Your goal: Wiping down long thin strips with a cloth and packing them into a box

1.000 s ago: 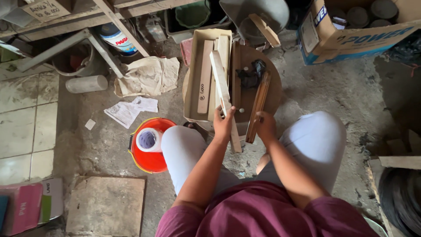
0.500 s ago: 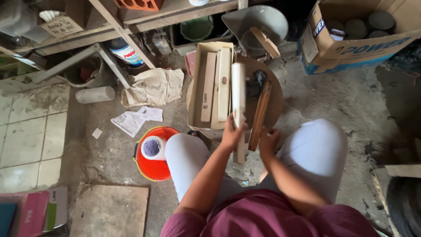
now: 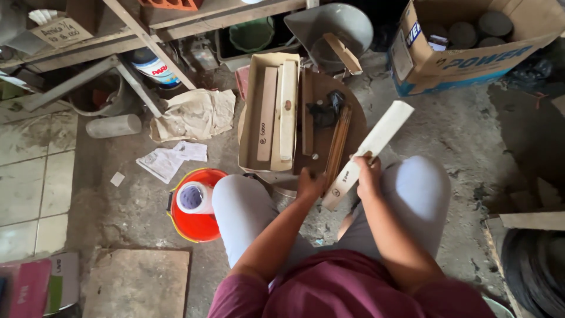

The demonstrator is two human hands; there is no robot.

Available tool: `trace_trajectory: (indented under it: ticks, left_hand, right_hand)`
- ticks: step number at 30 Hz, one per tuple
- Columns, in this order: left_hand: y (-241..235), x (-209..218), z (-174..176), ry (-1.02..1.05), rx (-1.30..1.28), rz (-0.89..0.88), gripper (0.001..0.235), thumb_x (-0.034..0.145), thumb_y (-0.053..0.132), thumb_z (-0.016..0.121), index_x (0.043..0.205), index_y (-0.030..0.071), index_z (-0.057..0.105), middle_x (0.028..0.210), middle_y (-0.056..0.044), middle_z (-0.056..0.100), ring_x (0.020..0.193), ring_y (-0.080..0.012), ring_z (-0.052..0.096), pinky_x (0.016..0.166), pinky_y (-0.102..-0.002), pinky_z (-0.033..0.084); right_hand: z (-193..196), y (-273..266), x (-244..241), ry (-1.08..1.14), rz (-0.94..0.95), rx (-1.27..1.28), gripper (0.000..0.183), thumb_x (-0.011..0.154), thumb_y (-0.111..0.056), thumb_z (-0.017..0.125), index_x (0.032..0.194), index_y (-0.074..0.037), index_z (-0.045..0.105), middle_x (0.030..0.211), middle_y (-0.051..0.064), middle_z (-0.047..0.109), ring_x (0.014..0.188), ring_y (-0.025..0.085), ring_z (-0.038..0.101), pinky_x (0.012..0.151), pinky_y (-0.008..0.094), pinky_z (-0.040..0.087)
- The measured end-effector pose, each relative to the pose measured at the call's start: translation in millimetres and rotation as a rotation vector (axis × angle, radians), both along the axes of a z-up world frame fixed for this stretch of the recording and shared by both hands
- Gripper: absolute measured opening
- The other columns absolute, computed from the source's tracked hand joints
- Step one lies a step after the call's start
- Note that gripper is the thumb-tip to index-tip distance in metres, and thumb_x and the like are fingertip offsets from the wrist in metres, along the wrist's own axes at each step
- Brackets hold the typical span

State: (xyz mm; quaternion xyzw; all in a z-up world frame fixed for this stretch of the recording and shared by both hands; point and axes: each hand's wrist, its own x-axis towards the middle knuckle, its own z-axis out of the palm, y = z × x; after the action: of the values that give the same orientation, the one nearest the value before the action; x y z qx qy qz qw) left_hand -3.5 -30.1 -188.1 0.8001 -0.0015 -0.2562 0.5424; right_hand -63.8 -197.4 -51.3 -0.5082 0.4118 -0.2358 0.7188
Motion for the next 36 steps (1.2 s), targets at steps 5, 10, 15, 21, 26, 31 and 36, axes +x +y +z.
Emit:
trace_trajectory:
  ticks: [5, 10, 15, 21, 26, 31, 36]
  left_hand:
    - [-2.2, -19.2, -63.9, 0.061, 0.085, -0.047, 0.049, 0.082, 0.045, 0.078, 0.116, 0.015, 0.061, 0.107, -0.013, 0.069, 0.103, -0.0272, 0.072, 0.086, -0.041, 0.059]
    - [10.2, -27.6, -25.7, 0.066, -0.004, -0.052, 0.050, 0.092, 0.035, 0.073, 0.125, 0.001, 0.058, 0.121, -0.027, 0.065, 0.117, -0.0427, 0.065, 0.102, -0.053, 0.051]
    - [10.1, -27.7, 71.8, 0.056, -0.139, -0.076, 0.047, 0.109, 0.040, 0.050, 0.136, 0.004, 0.063, 0.133, -0.023, 0.064, 0.128, -0.0374, 0.060, 0.108, -0.053, 0.047]
    - [14.3, -28.9, 181.0, 0.497, -0.591, -0.127, 0.064, 0.105, 0.060, 0.052, 0.138, 0.006, 0.062, 0.126, -0.019, 0.065, 0.109, -0.0309, 0.064, 0.090, -0.045, 0.058]
    - [20.0, -27.4, 66.9, 0.248, -0.114, -0.128, 0.056, 0.101, 0.051, 0.059, 0.136, 0.007, 0.061, 0.128, -0.024, 0.066, 0.119, -0.0388, 0.065, 0.098, -0.051, 0.054]
    - [8.7, -50.6, -20.2, 0.184, 0.157, -0.070, 0.058, 0.086, 0.055, 0.077, 0.121, 0.010, 0.063, 0.117, -0.016, 0.068, 0.113, -0.0306, 0.068, 0.098, -0.046, 0.054]
    - [-5.1, -51.8, -22.2, 0.527, -0.198, 0.045, 0.063, 0.099, 0.038, 0.070, 0.146, 0.007, 0.043, 0.123, -0.021, 0.068, 0.106, -0.0364, 0.072, 0.088, -0.058, 0.060]
  right_hand:
    - [-8.4, -7.8, -2.2, -0.086, 0.006, 0.116, 0.055, 0.082, -0.022, 0.078, 0.127, -0.012, 0.047, 0.107, 0.016, 0.074, 0.106, 0.026, 0.072, 0.097, 0.042, 0.053]
    - [9.8, 1.8, 0.1, -0.132, 0.011, 0.150, 0.064, 0.087, -0.028, 0.081, 0.139, -0.010, 0.048, 0.121, 0.022, 0.070, 0.114, 0.032, 0.069, 0.101, 0.045, 0.053]
    - [72.4, 26.6, -4.3, -0.113, 0.071, 0.143, 0.078, 0.093, -0.036, 0.079, 0.151, -0.004, 0.038, 0.147, 0.028, 0.049, 0.135, 0.036, 0.052, 0.114, 0.050, 0.043]
    - [53.5, 29.9, 12.7, -0.165, 0.201, 0.163, 0.081, 0.088, -0.040, 0.083, 0.153, -0.015, 0.041, 0.123, 0.018, 0.066, 0.111, 0.029, 0.070, 0.098, 0.044, 0.058]
    - [79.0, 24.2, 15.9, 0.011, 0.059, 0.055, 0.077, 0.092, -0.047, 0.079, 0.149, -0.010, 0.044, 0.138, 0.026, 0.057, 0.126, 0.037, 0.060, 0.108, 0.047, 0.049]
    - [13.1, -14.2, 13.9, 0.091, -0.013, -0.013, 0.122, 0.086, -0.056, 0.091, 0.162, -0.004, 0.010, 0.160, 0.032, 0.026, 0.139, 0.033, 0.052, 0.119, 0.049, 0.037]
    - [11.3, -13.2, 14.4, 0.149, -0.064, -0.045, 0.124, 0.080, -0.044, 0.090, 0.162, 0.000, 0.009, 0.162, 0.032, 0.016, 0.153, 0.040, 0.024, 0.126, 0.054, 0.019]
